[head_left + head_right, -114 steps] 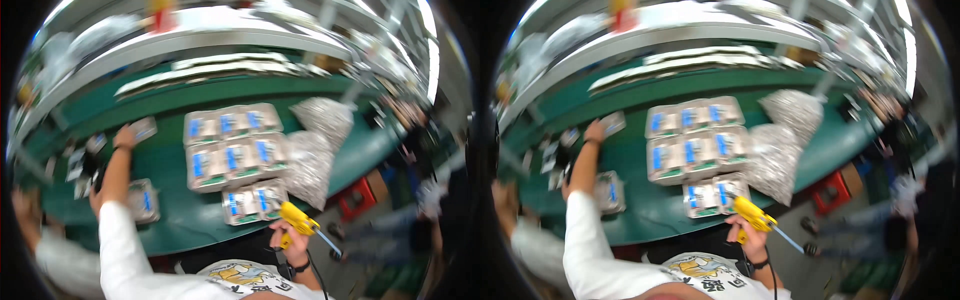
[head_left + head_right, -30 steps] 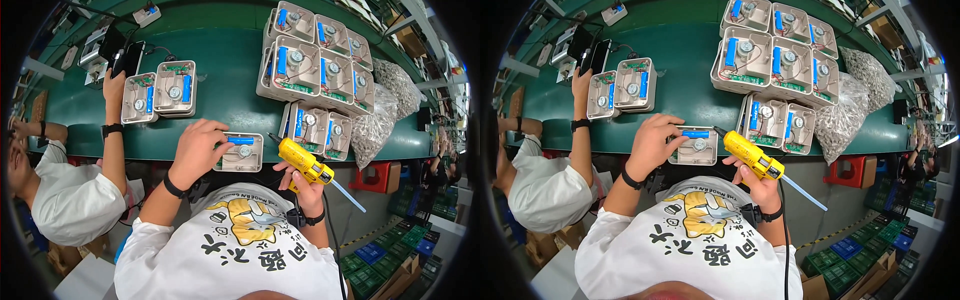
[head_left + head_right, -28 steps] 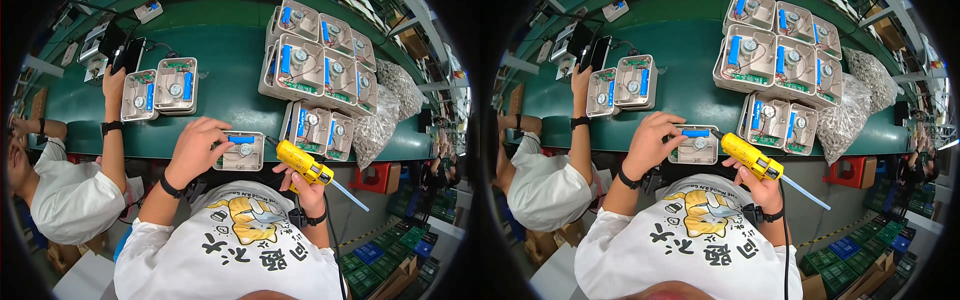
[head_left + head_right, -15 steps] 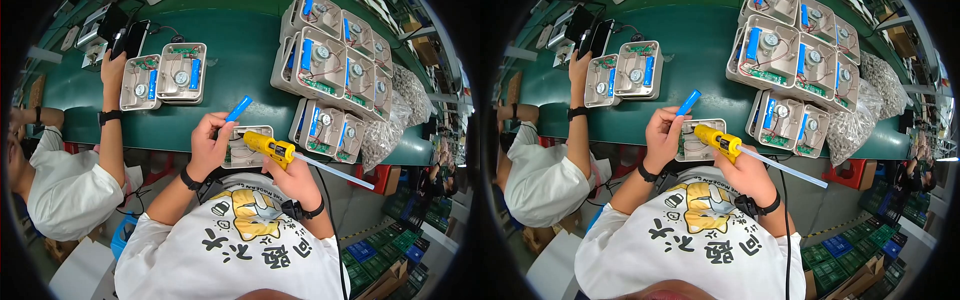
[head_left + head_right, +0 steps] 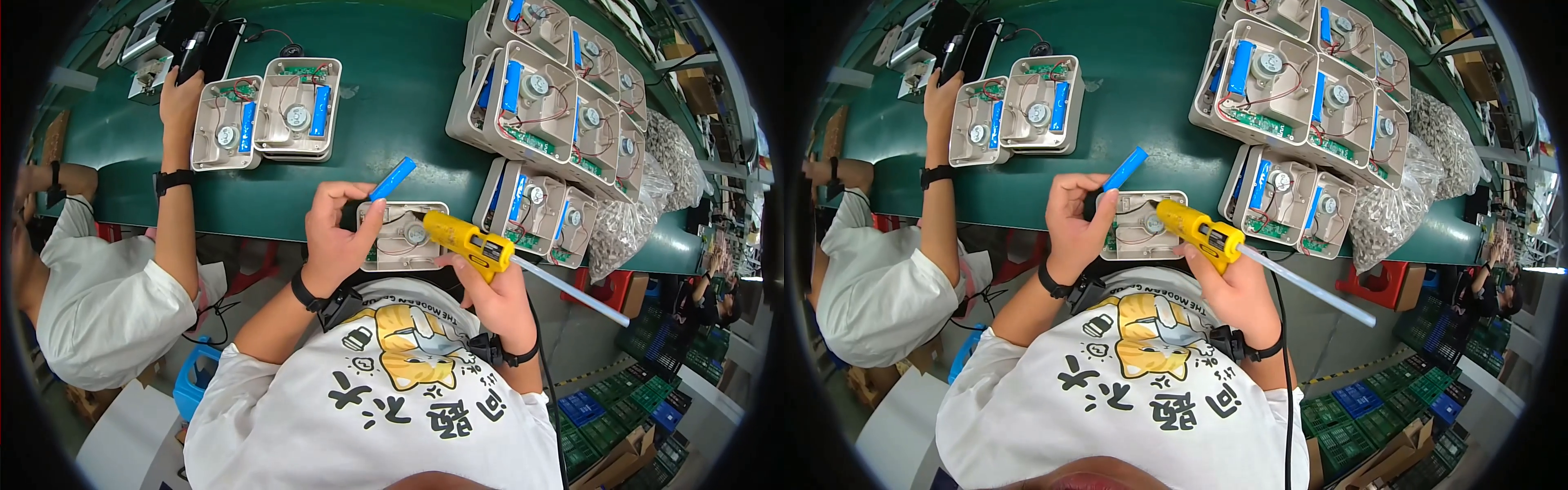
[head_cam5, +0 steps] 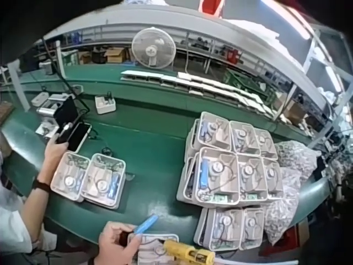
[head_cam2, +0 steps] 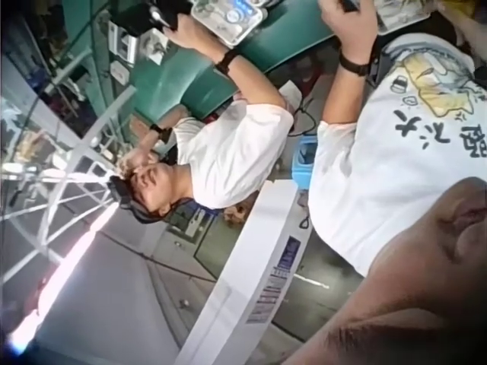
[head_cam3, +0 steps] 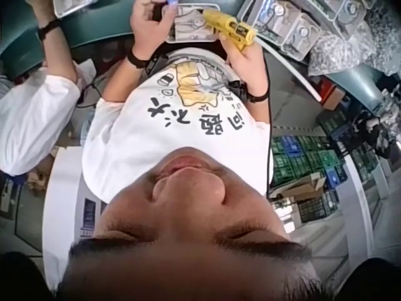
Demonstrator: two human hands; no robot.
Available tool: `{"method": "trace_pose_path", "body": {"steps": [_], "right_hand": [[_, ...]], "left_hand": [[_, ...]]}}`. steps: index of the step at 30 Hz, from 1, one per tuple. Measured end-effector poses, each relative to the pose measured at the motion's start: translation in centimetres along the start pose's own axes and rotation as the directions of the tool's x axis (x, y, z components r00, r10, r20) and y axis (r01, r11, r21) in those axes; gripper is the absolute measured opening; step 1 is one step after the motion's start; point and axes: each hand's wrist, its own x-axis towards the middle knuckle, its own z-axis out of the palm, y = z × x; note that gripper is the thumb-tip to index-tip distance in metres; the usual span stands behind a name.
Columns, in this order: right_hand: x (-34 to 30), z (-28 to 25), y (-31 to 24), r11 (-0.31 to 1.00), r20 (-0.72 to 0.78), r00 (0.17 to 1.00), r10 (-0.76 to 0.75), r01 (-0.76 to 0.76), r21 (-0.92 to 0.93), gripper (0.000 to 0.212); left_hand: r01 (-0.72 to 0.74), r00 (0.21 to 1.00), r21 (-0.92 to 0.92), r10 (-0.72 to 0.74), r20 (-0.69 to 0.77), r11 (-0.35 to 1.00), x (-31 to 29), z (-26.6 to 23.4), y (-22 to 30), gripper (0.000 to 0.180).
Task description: The person assembles electronic devices by picking up a plastic housing, inserting a battery, and applying adhesive with a glue gun. They then place the completed assembly onto a stack and repeat the process.
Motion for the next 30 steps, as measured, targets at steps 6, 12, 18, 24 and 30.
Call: {"method": "trace_pose_path", "body": {"steps": [6,12,18,24,30], "right_hand": [[-0.9,-1.5,0.7,0.985,-0.056,0.998,0.010,-0.020,-0.174,0.024],[-0.7,-1.3,1.5,0.989,-0.110,0.994,0.022,-0.038,-0.140,0.022],[-0.9,-1.5,0.8,0.996,-0.114,0.993,0.026,-0.036,-0.086,0.021],[-1.1,-2.1,0.7,0.988,-0.063,0.990,0.126,-0.131,-0.083,0.028],[-1.4,-2.2,0.5,0.994,-0.100,0.989,0.108,-0.107,0.013,0.031]], "left_hand": [[-0.317,0.948,0.267,0.297,0.113,0.910,1.1,-0.4,1.9,0.025],[-0.312,0.948,0.292,0.277,0.156,0.904,1.1,-0.1,2.1,0.024],[-0.332,0.941,0.324,0.288,0.177,0.886,1.1,0.0,2.2,0.023],[-0.348,0.934,0.373,0.281,0.222,0.860,1.2,0.1,2.5,0.023],[-0.399,0.904,0.410,0.278,0.325,0.820,1.7,-0.3,3.0,0.024]]}}
